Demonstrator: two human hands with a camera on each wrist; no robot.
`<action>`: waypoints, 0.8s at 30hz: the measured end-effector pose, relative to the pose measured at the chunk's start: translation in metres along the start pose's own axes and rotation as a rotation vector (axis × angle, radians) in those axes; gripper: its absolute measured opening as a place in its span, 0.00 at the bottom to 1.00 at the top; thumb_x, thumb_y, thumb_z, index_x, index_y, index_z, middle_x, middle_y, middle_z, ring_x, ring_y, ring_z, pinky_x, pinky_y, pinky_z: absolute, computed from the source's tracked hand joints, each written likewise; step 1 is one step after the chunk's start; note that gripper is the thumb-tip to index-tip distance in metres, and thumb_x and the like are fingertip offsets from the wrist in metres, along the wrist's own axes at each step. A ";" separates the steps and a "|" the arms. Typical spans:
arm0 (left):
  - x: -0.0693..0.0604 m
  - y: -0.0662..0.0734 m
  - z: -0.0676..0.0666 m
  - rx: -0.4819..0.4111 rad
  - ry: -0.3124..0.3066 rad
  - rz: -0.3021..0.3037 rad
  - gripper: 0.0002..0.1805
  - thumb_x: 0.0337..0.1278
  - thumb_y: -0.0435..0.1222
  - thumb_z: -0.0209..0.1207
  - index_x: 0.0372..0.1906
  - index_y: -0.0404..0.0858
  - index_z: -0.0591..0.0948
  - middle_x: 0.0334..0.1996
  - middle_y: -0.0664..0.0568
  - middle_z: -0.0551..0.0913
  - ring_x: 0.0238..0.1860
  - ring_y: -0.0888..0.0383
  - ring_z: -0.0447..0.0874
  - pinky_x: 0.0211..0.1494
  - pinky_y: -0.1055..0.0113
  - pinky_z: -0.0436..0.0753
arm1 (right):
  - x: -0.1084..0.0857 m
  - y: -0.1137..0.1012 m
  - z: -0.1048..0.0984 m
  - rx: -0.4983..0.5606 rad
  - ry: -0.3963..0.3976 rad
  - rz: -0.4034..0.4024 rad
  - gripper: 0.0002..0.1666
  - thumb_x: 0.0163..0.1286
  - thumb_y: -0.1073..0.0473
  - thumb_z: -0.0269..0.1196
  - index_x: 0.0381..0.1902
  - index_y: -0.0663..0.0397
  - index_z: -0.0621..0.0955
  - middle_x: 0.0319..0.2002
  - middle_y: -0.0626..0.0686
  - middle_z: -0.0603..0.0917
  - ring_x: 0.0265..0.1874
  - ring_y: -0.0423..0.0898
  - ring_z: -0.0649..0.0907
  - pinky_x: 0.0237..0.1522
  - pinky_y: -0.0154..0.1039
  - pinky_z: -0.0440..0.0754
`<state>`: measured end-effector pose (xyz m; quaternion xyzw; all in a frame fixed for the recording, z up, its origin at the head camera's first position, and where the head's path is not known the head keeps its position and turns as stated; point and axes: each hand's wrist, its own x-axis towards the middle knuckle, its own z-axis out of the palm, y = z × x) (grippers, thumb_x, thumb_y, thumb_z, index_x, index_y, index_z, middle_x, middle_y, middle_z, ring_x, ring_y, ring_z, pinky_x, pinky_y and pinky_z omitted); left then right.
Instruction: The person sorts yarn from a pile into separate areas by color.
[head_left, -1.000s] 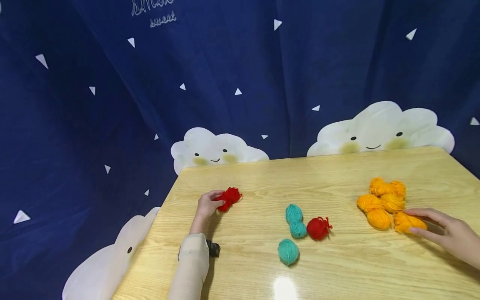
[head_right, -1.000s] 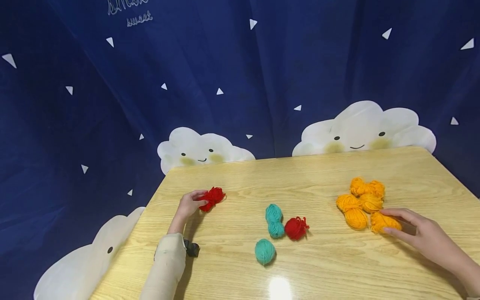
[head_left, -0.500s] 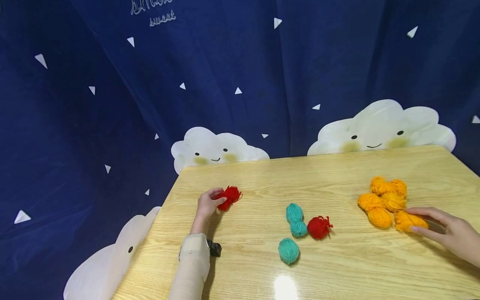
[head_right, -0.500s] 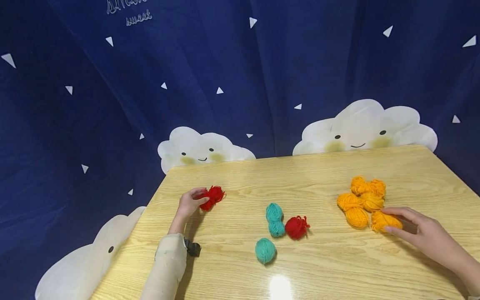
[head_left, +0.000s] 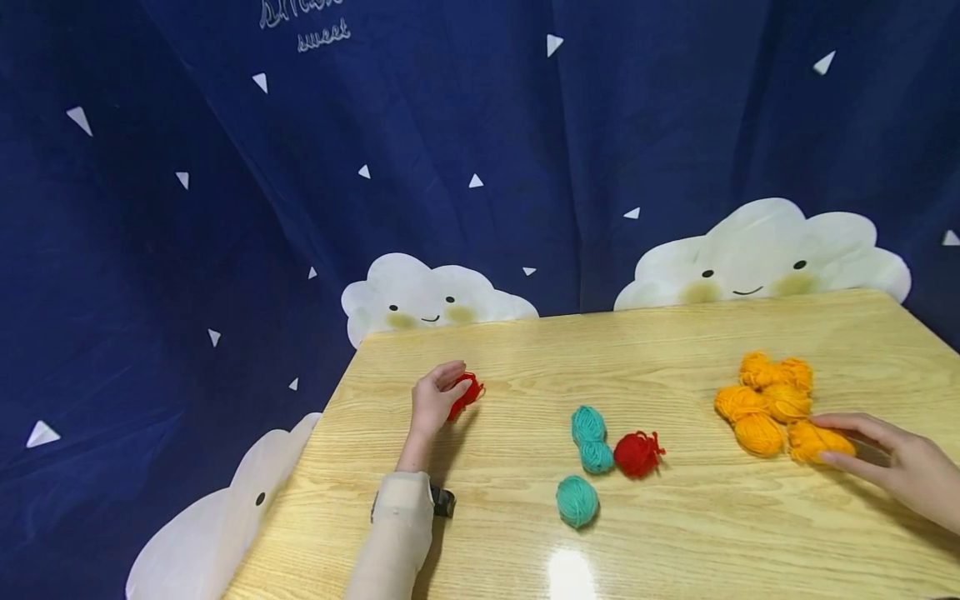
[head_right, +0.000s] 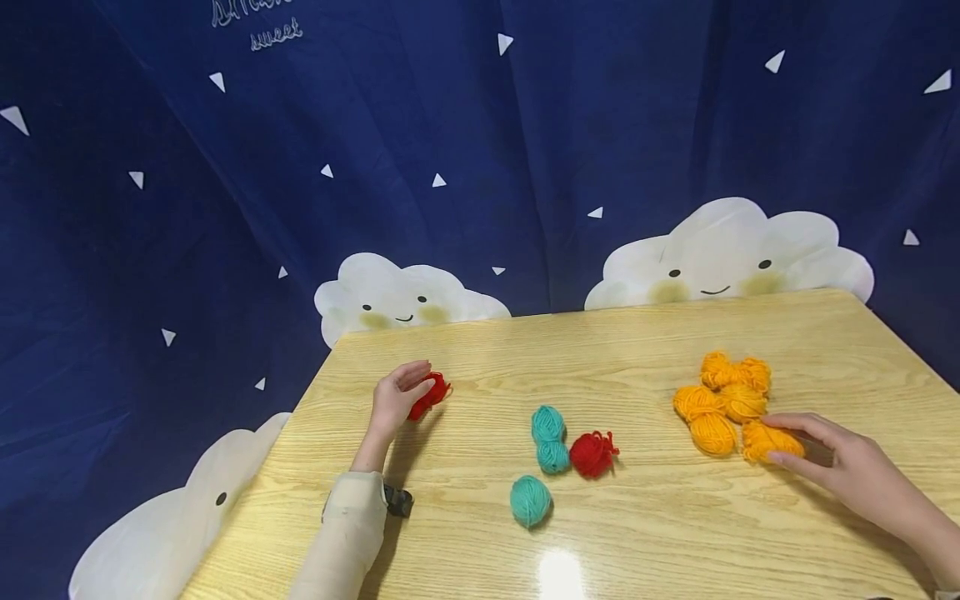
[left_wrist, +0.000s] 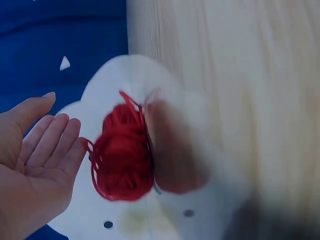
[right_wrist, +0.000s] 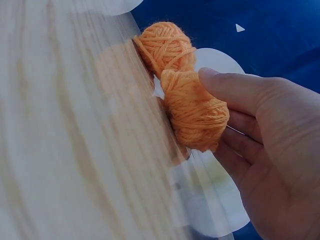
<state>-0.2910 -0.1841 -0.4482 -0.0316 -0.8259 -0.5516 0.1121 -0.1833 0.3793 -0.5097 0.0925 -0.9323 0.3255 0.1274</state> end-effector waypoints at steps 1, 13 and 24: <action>0.000 0.001 0.003 -0.007 -0.009 0.009 0.20 0.57 0.26 0.63 0.56 0.30 0.80 0.55 0.34 0.82 0.58 0.43 0.82 0.60 0.58 0.81 | 0.000 0.000 0.000 -0.001 -0.001 0.002 0.24 0.62 0.54 0.70 0.55 0.57 0.80 0.45 0.07 0.58 0.43 0.04 0.55 0.33 0.08 0.61; -0.012 0.023 0.034 0.005 -0.194 0.078 0.21 0.59 0.31 0.64 0.58 0.34 0.80 0.55 0.39 0.84 0.58 0.46 0.82 0.61 0.57 0.80 | 0.001 0.000 -0.001 -0.017 -0.032 0.030 0.26 0.64 0.53 0.68 0.57 0.58 0.78 0.55 0.71 0.78 0.42 0.05 0.52 0.33 0.10 0.62; -0.025 0.050 0.075 -0.004 -0.374 0.174 0.20 0.58 0.31 0.65 0.57 0.32 0.80 0.54 0.38 0.84 0.58 0.46 0.83 0.63 0.56 0.79 | 0.001 -0.001 0.000 -0.010 -0.032 0.021 0.25 0.64 0.54 0.68 0.57 0.58 0.78 0.55 0.70 0.78 0.43 0.04 0.52 0.34 0.09 0.61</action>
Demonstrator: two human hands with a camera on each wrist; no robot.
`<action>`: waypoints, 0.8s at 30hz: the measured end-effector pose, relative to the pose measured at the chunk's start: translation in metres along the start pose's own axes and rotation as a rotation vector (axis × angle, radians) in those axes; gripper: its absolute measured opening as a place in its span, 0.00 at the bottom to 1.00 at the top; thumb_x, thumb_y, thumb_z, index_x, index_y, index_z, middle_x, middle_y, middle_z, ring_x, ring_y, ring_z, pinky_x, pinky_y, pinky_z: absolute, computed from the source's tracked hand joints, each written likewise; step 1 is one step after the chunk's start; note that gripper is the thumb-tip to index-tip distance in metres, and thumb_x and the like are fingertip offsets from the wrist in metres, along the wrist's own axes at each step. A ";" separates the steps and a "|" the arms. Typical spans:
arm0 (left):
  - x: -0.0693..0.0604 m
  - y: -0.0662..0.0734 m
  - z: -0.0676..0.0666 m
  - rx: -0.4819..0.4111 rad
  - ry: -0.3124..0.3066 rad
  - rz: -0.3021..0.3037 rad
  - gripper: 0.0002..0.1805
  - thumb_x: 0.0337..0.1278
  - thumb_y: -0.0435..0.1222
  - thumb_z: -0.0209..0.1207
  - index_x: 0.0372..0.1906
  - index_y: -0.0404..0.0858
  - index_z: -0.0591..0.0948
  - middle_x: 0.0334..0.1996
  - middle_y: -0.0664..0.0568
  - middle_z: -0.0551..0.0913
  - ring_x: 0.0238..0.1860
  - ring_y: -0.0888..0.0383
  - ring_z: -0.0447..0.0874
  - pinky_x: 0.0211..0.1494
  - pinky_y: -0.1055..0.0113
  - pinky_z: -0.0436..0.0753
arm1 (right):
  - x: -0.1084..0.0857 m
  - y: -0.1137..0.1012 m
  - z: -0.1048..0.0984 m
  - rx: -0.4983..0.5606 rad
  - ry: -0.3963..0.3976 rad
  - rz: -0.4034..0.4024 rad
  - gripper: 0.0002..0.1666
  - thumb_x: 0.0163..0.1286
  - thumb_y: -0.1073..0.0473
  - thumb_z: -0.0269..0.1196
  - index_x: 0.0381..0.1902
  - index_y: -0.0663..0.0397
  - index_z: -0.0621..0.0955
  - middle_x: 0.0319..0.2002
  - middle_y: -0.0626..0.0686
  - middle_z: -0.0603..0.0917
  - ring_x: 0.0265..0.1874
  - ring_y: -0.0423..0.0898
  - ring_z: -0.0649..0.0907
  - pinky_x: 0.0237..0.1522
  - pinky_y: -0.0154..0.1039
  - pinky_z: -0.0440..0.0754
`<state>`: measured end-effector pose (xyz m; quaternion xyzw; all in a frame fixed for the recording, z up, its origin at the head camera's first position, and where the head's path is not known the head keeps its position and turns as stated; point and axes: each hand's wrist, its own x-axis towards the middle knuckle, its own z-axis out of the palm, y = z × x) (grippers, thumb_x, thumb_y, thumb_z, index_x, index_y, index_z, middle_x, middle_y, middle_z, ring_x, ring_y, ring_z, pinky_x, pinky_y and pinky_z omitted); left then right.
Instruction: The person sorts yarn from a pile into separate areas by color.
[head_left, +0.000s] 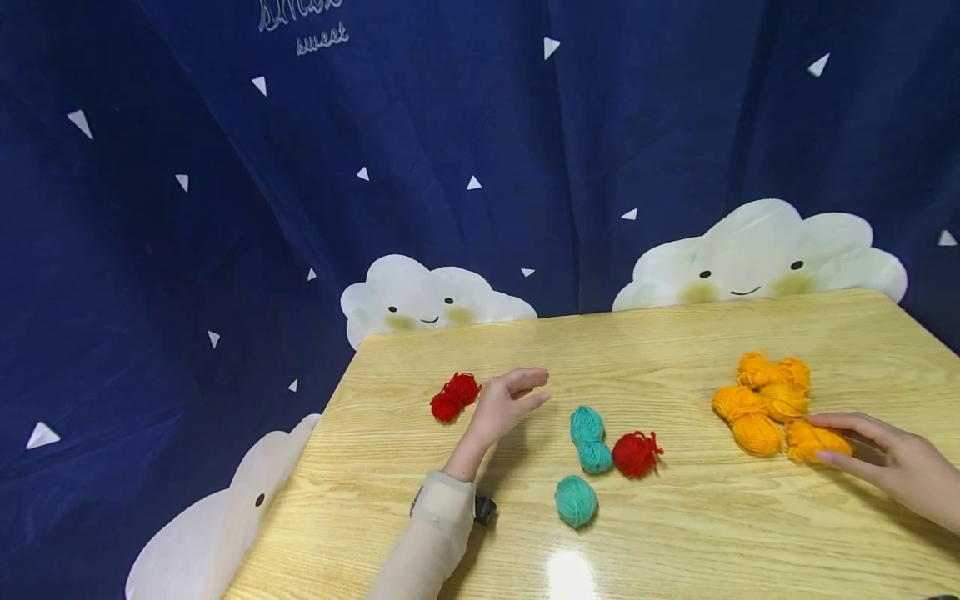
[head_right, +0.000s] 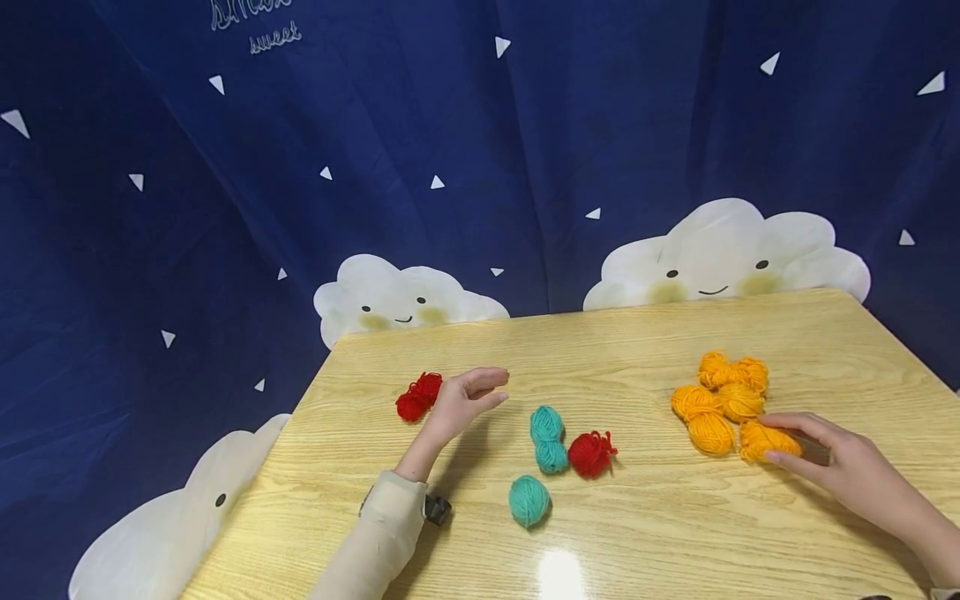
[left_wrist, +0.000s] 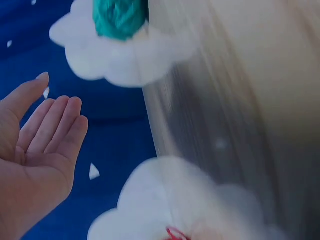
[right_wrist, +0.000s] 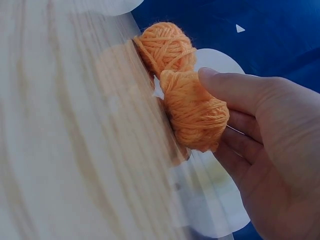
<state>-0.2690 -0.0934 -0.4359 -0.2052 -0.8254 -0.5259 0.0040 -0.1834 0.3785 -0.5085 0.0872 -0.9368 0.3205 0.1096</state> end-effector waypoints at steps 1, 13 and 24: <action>0.000 0.003 0.005 0.007 -0.019 0.004 0.20 0.58 0.31 0.65 0.57 0.33 0.81 0.54 0.39 0.85 0.58 0.47 0.83 0.63 0.58 0.79 | 0.000 0.000 0.000 0.000 0.002 -0.003 0.25 0.64 0.54 0.68 0.56 0.57 0.79 0.55 0.70 0.78 0.43 0.04 0.52 0.35 0.08 0.60; 0.000 0.031 0.055 0.280 -0.325 0.101 0.23 0.60 0.44 0.65 0.59 0.43 0.81 0.55 0.52 0.86 0.56 0.61 0.84 0.59 0.74 0.79 | -0.001 -0.001 -0.001 -0.005 0.013 -0.007 0.25 0.63 0.54 0.69 0.55 0.57 0.80 0.54 0.60 0.81 0.43 0.04 0.53 0.34 0.08 0.61; 0.001 0.040 0.083 0.591 -0.435 0.234 0.21 0.58 0.45 0.66 0.55 0.44 0.84 0.50 0.58 0.88 0.50 0.69 0.85 0.50 0.84 0.78 | -0.001 -0.002 -0.001 -0.001 0.017 -0.027 0.24 0.63 0.54 0.69 0.55 0.58 0.80 0.54 0.60 0.81 0.44 0.04 0.53 0.37 0.06 0.57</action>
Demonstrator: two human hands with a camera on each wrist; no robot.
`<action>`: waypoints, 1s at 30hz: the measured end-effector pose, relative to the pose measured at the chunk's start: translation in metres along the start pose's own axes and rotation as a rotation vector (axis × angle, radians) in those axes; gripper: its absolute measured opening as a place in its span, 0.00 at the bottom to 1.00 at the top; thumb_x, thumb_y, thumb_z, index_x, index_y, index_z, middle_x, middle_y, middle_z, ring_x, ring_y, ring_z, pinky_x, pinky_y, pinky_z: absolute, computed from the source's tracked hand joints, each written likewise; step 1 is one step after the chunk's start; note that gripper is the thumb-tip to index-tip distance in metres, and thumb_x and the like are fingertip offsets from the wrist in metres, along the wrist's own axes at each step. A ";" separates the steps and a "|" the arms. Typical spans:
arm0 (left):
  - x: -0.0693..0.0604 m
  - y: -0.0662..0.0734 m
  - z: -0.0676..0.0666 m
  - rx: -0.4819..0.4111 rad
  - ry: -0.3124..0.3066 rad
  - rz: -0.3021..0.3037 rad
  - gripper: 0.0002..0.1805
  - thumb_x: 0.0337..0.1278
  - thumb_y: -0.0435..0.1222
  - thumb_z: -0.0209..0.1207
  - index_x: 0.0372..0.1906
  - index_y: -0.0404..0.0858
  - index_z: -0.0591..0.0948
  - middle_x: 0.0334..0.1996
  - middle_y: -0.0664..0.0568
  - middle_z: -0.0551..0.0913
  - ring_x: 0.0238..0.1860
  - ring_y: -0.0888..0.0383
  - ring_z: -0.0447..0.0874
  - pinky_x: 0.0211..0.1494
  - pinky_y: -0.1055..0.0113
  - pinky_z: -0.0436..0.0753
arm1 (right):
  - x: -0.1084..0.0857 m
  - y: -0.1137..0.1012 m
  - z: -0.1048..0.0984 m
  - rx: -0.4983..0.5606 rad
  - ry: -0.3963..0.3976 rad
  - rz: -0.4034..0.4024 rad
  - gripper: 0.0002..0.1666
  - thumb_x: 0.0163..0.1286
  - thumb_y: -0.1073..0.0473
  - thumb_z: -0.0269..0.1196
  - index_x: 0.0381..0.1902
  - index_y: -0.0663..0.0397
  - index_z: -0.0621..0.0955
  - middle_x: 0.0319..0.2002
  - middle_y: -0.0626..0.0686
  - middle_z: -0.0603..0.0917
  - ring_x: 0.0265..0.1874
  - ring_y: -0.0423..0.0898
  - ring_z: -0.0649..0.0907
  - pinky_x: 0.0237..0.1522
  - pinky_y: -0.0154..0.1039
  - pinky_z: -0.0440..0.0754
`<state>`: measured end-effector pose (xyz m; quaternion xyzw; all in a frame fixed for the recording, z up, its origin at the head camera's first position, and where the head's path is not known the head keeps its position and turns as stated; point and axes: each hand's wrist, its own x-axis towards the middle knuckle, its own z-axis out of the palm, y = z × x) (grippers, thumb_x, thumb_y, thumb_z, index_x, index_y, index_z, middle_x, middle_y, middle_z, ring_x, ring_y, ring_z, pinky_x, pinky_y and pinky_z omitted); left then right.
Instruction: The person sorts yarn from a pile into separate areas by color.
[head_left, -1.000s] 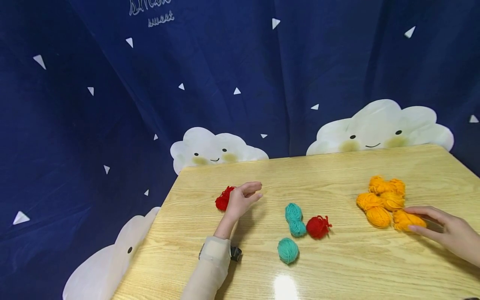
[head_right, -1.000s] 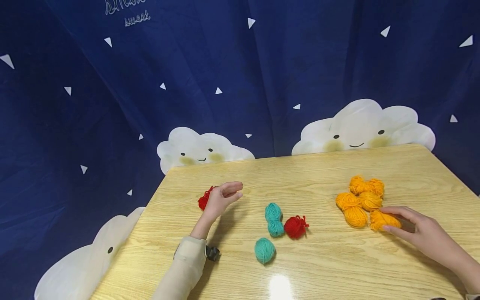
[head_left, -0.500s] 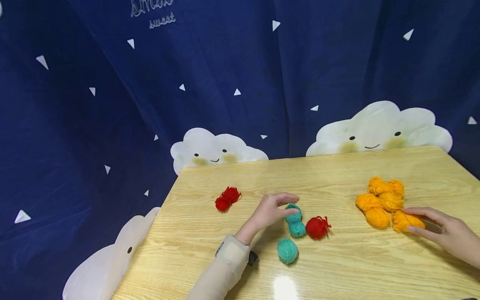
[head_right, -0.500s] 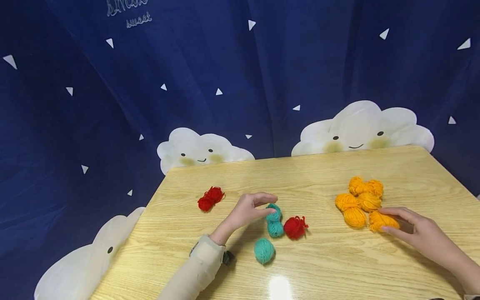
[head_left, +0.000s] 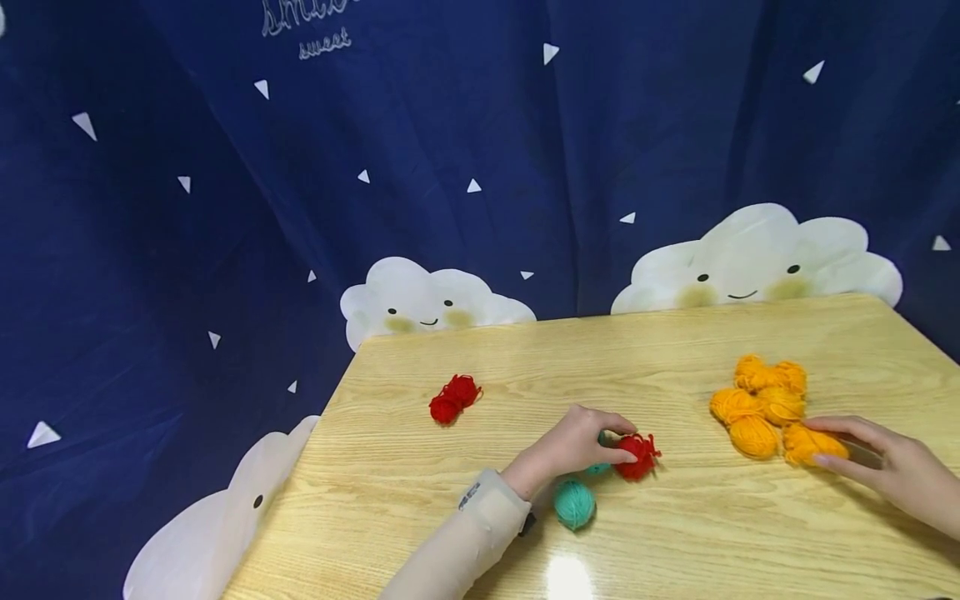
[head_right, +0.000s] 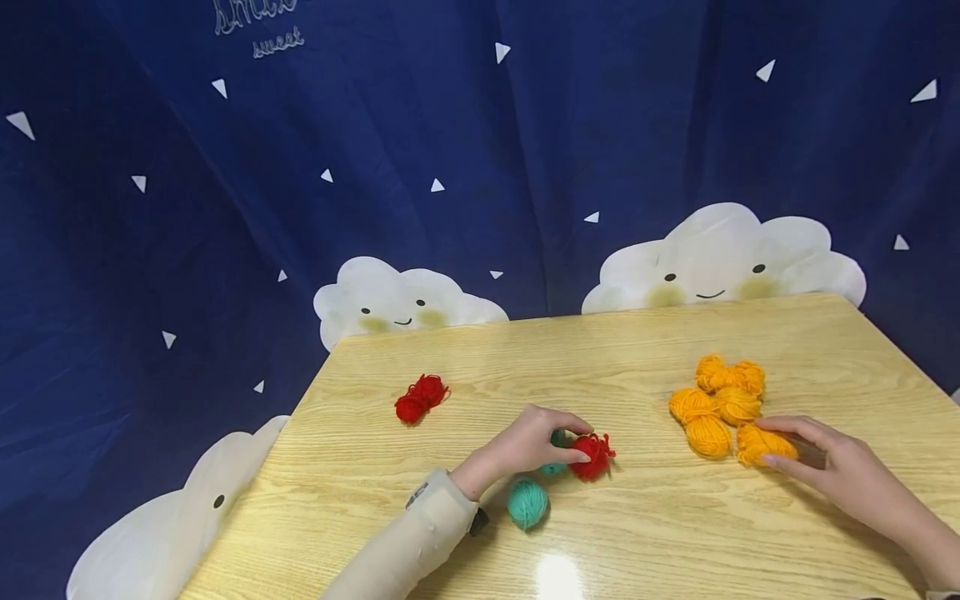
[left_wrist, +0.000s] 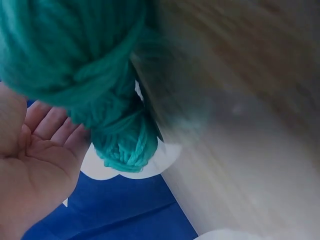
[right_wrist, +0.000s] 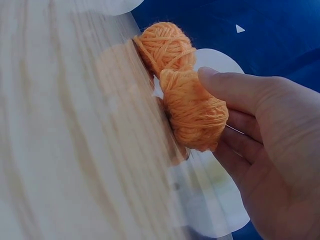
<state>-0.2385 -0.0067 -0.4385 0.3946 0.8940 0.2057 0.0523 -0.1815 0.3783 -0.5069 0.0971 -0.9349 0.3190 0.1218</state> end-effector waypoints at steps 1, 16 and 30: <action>0.001 0.001 0.001 0.011 -0.006 0.006 0.20 0.58 0.45 0.66 0.55 0.45 0.84 0.50 0.59 0.88 0.49 0.70 0.85 0.49 0.85 0.77 | 0.000 0.000 0.000 -0.002 0.001 -0.002 0.24 0.63 0.55 0.69 0.55 0.58 0.79 0.53 0.69 0.79 0.44 0.04 0.52 0.37 0.06 0.57; 0.005 0.006 0.008 -0.008 -0.074 0.044 0.19 0.57 0.42 0.67 0.55 0.45 0.84 0.49 0.58 0.88 0.39 0.76 0.79 0.42 0.90 0.74 | 0.000 -0.002 -0.001 -0.007 -0.014 0.019 0.25 0.63 0.54 0.68 0.56 0.58 0.79 0.54 0.70 0.79 0.43 0.04 0.52 0.35 0.08 0.59; 0.003 0.009 0.008 -0.143 -0.027 -0.021 0.19 0.55 0.33 0.67 0.54 0.45 0.84 0.49 0.57 0.88 0.41 0.78 0.81 0.41 0.89 0.75 | -0.001 -0.002 -0.001 0.001 -0.035 0.037 0.26 0.66 0.52 0.66 0.58 0.59 0.78 0.57 0.71 0.77 0.43 0.05 0.52 0.43 0.03 0.52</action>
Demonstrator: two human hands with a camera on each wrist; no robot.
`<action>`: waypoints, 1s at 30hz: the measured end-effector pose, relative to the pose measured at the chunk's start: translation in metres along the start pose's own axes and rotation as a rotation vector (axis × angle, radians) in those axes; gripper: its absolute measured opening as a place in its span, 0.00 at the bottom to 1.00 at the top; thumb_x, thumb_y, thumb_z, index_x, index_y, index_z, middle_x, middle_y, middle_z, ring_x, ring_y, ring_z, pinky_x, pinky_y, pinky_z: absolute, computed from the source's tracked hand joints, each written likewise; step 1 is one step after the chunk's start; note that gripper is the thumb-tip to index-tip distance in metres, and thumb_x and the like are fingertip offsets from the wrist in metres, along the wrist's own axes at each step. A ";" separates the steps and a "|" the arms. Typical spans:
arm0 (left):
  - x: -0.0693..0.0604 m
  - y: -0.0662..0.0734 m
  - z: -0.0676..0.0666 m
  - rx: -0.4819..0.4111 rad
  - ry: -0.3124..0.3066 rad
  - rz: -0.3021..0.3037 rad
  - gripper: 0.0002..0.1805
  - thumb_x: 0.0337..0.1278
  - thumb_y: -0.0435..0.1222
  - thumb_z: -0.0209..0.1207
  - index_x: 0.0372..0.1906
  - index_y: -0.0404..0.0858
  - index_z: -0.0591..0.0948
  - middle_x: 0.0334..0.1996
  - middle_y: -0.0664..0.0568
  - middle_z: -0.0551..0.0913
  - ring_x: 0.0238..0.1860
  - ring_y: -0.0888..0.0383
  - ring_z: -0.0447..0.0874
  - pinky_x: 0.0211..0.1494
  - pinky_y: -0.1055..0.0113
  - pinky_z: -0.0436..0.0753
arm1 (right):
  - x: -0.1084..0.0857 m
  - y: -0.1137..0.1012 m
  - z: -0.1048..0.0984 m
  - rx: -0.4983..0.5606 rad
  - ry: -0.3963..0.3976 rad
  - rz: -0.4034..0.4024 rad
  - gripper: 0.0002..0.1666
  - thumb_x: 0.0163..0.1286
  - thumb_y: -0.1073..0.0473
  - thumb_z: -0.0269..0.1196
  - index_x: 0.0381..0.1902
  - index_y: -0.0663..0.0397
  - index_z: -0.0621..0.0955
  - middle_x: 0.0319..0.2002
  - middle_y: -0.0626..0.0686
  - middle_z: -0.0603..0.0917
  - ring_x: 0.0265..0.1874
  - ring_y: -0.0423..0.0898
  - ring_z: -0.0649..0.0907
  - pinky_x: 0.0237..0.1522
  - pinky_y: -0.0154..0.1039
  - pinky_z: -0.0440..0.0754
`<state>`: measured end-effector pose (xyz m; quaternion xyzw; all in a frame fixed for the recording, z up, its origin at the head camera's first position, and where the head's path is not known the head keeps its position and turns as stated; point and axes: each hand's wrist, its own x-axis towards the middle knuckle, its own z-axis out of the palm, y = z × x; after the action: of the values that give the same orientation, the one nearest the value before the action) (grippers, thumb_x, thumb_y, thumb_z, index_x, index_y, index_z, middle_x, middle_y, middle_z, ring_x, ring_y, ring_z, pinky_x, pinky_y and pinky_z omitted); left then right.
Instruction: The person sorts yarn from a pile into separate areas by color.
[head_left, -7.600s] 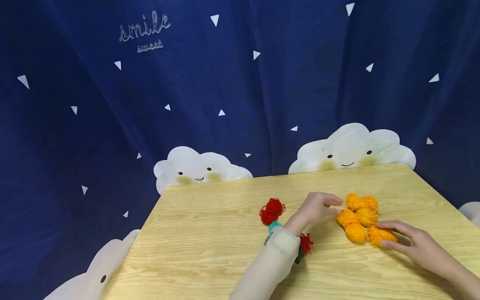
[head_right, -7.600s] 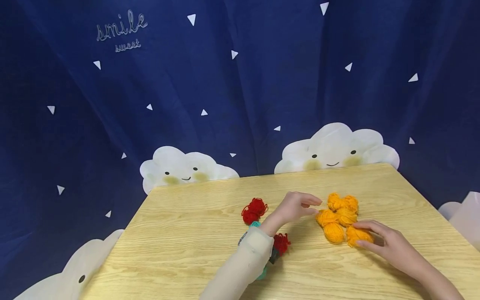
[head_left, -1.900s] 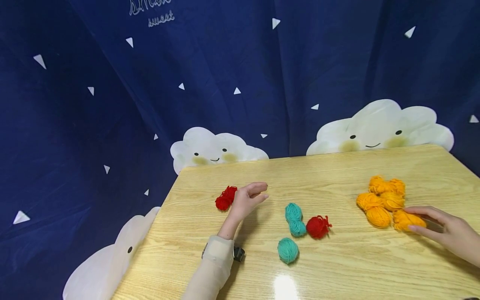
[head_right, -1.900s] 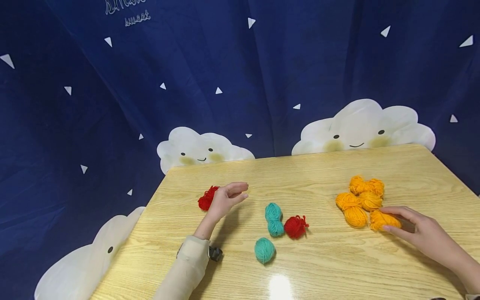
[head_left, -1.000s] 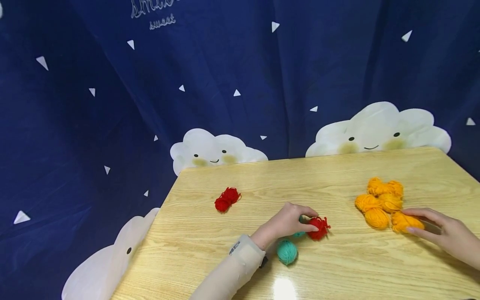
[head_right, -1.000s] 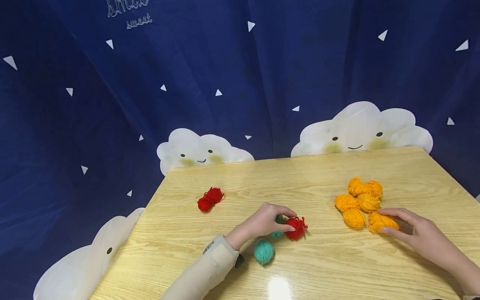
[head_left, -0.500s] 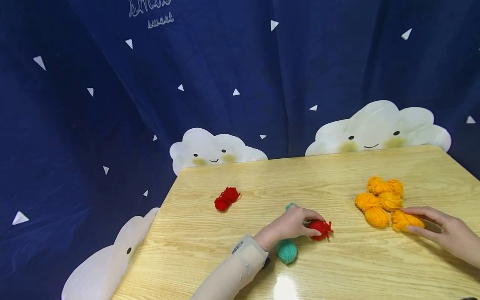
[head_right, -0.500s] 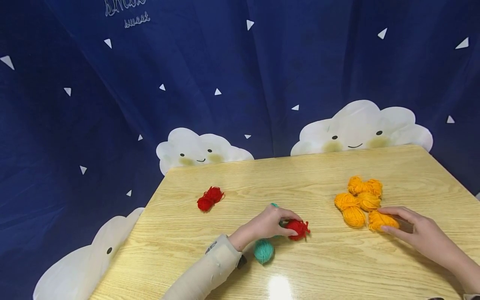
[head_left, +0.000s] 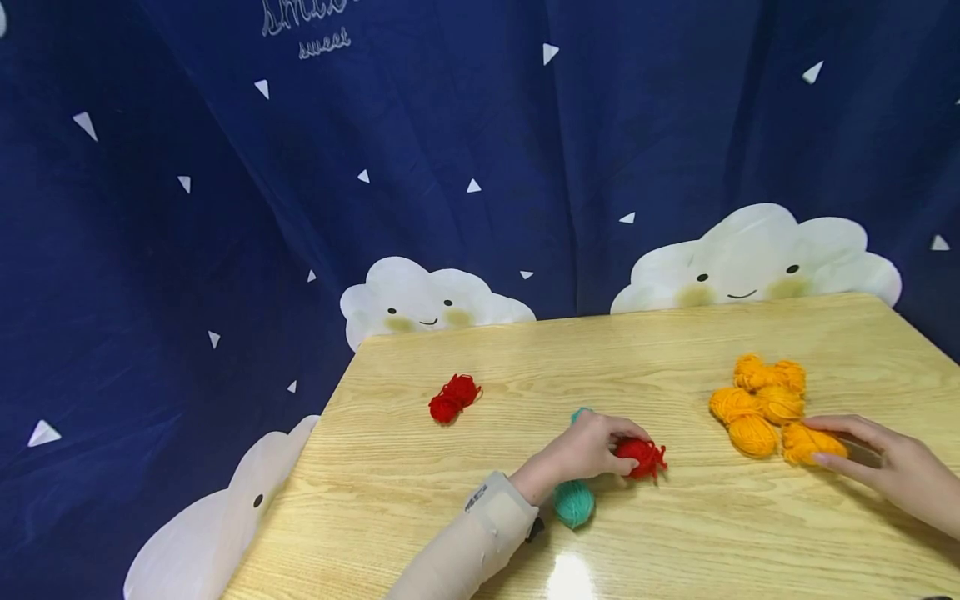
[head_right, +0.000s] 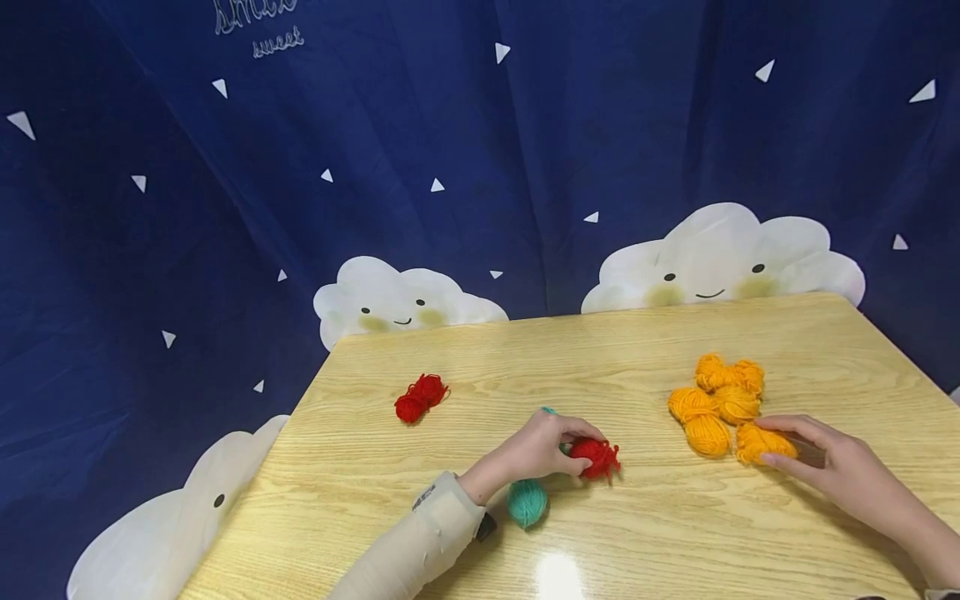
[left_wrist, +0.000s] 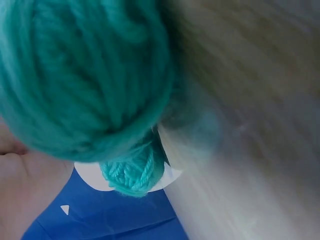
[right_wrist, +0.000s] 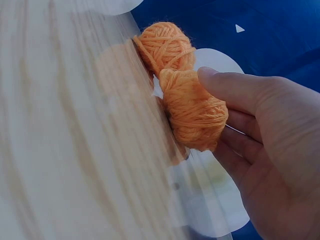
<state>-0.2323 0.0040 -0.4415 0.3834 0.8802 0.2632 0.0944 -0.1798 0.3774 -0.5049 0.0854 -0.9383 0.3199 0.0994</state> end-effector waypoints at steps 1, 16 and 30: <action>0.000 0.000 0.000 -0.054 0.015 -0.014 0.19 0.55 0.32 0.67 0.54 0.44 0.84 0.49 0.56 0.88 0.41 0.77 0.82 0.42 0.88 0.76 | 0.000 0.000 0.000 0.000 -0.002 0.001 0.26 0.66 0.52 0.66 0.58 0.59 0.78 0.57 0.71 0.77 0.43 0.05 0.52 0.43 0.03 0.53; -0.004 -0.004 -0.001 -0.320 0.155 -0.059 0.19 0.55 0.28 0.65 0.54 0.41 0.83 0.50 0.50 0.88 0.44 0.71 0.86 0.47 0.84 0.79 | 0.002 0.002 0.002 -0.001 0.016 -0.025 0.25 0.64 0.54 0.67 0.56 0.59 0.79 0.55 0.71 0.78 0.44 0.04 0.51 0.39 0.05 0.56; -0.035 -0.033 -0.021 -0.482 0.363 -0.098 0.19 0.54 0.28 0.66 0.53 0.39 0.84 0.50 0.46 0.87 0.50 0.59 0.87 0.54 0.76 0.81 | 0.002 0.003 0.002 -0.009 0.032 -0.030 0.24 0.62 0.55 0.69 0.55 0.58 0.79 0.53 0.54 0.81 0.42 0.04 0.53 0.33 0.09 0.62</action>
<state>-0.2366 -0.0486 -0.4425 0.2540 0.8123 0.5237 0.0365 -0.1829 0.3785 -0.5072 0.0936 -0.9367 0.3155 0.1196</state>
